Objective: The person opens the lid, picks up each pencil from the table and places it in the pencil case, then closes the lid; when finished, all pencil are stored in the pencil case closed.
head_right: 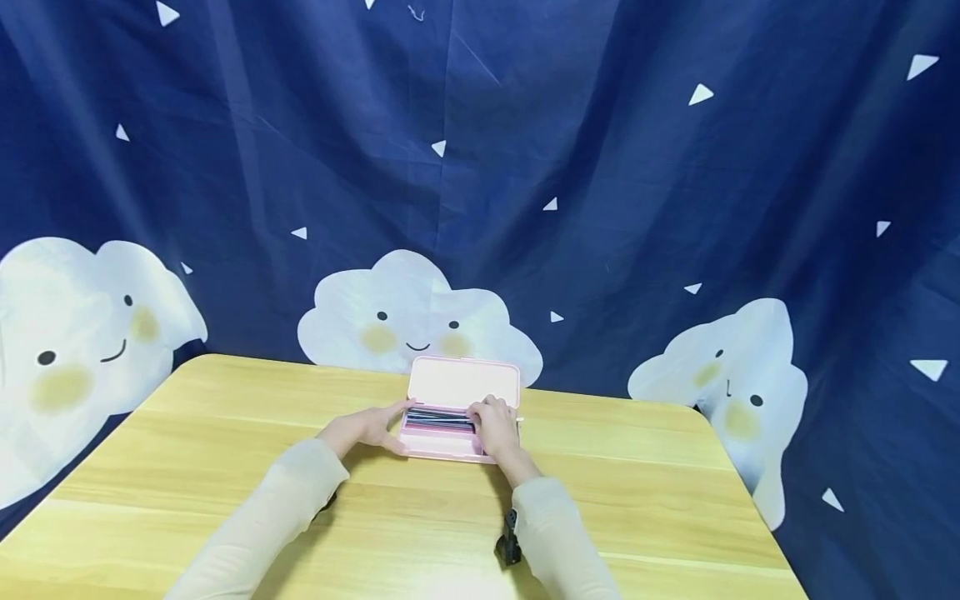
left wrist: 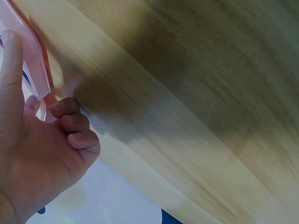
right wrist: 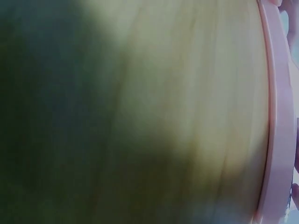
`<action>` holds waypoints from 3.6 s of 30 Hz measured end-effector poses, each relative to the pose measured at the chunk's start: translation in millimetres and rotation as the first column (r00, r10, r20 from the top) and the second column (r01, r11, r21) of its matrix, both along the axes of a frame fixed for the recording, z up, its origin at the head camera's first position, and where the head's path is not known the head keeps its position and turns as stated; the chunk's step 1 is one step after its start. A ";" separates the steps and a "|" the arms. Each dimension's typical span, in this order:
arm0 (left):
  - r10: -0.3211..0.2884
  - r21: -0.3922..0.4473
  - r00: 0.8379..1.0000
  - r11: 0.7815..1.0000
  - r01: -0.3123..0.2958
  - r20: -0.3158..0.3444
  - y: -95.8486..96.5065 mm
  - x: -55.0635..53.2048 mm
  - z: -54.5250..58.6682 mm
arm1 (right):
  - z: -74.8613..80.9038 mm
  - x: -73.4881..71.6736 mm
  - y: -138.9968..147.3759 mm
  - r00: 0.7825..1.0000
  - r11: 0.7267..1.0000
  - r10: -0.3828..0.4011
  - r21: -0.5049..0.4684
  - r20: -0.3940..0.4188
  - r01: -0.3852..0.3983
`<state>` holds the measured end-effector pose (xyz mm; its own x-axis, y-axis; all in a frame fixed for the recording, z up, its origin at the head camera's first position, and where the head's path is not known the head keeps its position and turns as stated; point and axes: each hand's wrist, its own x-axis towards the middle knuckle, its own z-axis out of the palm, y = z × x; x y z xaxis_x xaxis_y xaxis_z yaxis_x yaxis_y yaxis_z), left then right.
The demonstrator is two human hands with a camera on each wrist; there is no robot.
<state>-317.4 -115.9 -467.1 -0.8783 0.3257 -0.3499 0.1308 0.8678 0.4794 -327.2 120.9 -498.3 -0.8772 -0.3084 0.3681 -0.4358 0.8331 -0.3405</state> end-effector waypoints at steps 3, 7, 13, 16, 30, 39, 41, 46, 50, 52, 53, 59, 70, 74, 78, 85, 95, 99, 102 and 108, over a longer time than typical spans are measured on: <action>0.000 -0.002 1.000 1.000 0.000 0.001 -0.3 -0.2 0.3 | -0.1 1.2 -2.4 1.000 1.000 0.007 0.009 -0.009 -0.007; 0.001 -0.006 1.000 1.000 -0.001 0.000 -0.1 0.1 0.2 | -0.7 2.9 -5.3 1.000 1.000 0.012 0.021 -0.002 -0.012; 0.002 -0.001 1.000 1.000 -0.002 -0.002 -0.1 0.4 -1.2 | -5.4 0.9 -2.3 0.997 0.997 0.072 -0.021 -0.004 -0.072; -0.002 0.005 1.000 1.000 0.002 0.002 -0.4 1.1 -1.4 | -6.8 1.2 1.3 0.991 0.990 0.131 -0.057 0.000 -0.131; 0.005 0.002 1.000 1.000 -0.005 0.010 2.1 2.9 -0.1 | -6.0 2.3 -2.4 0.981 0.979 0.195 -0.055 0.010 -0.194; 0.020 0.006 1.000 1.000 -0.020 0.010 2.2 0.8 2.0 | -4.3 0.8 9.9 0.980 0.981 0.195 0.008 -0.049 -0.195; 0.019 0.013 1.000 1.000 -0.019 0.009 1.9 -0.1 3.2 | -3.9 -0.3 14.7 0.979 0.980 0.197 0.016 -0.051 -0.196; 0.006 0.016 1.000 1.000 -0.006 0.010 1.9 -1.7 4.1 | -1.5 -2.6 26.7 0.980 0.972 0.189 -0.149 0.055 -0.180; 0.007 0.012 1.000 1.000 -0.007 0.007 2.8 -2.7 2.5 | 1.7 -3.7 36.5 0.980 0.954 0.161 -0.274 0.117 -0.124; 0.005 0.013 1.000 1.000 -0.005 0.006 3.3 -3.3 1.1 | 3.4 -4.9 40.9 0.984 0.947 0.131 -0.310 0.123 -0.088; 0.004 0.017 1.000 1.000 -0.005 0.006 3.4 -3.5 0.5 | 4.0 -5.7 42.9 0.986 0.942 0.113 -0.328 0.126 -0.066; -0.020 0.064 1.000 0.998 0.021 -0.024 -0.3 -2.0 -4.9 | 5.6 -9.9 50.8 0.980 0.905 0.014 -0.420 0.199 0.072; -0.036 0.013 0.994 0.999 0.038 -0.098 0.7 1.5 -1.4 | 8.8 -19.5 59.1 0.912 0.843 0.021 -0.497 0.410 0.204; -0.061 -0.018 0.982 0.998 0.058 -0.178 0.8 3.3 -2.8 | 11.4 -22.7 60.9 0.880 0.799 0.036 -0.543 0.473 0.259; -0.053 -0.021 0.967 0.999 0.050 -0.249 1.4 5.7 -7.5 | 12.8 -22.5 61.5 0.854 0.744 0.061 -0.594 0.516 0.306; -0.022 -0.014 0.955 1.000 0.018 -0.297 3.3 10.5 -8.0 | 14.3 -17.7 63.3 0.844 0.699 0.088 -0.637 0.529 0.326; -0.035 0.009 0.966 0.999 0.039 -0.258 1.0 8.4 -8.6 | 18.5 -15.2 66.6 0.844 0.679 0.106 -0.658 0.526 0.325; -0.059 0.024 0.961 0.997 0.068 -0.270 -2.1 7.1 -10.0 | 20.2 -14.0 67.9 0.842 0.662 0.108 -0.670 0.529 0.336; -0.045 0.028 0.967 0.998 0.054 -0.252 -2.5 5.8 -10.6 | 20.3 -12.8 68.7 0.846 0.657 0.113 -0.678 0.521 0.330; -0.029 0.015 0.968 0.999 0.034 -0.249 -0.3 8.4 -8.1 | 21.9 -8.1 69.9 0.867 0.657 0.094 -0.684 0.490 0.316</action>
<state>-309.0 -116.3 -475.2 -0.9263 0.3589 -0.1149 0.2752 0.8525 0.4444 -335.3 190.8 -476.4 -0.9997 -0.0099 -0.0201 0.0169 0.2520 -0.9676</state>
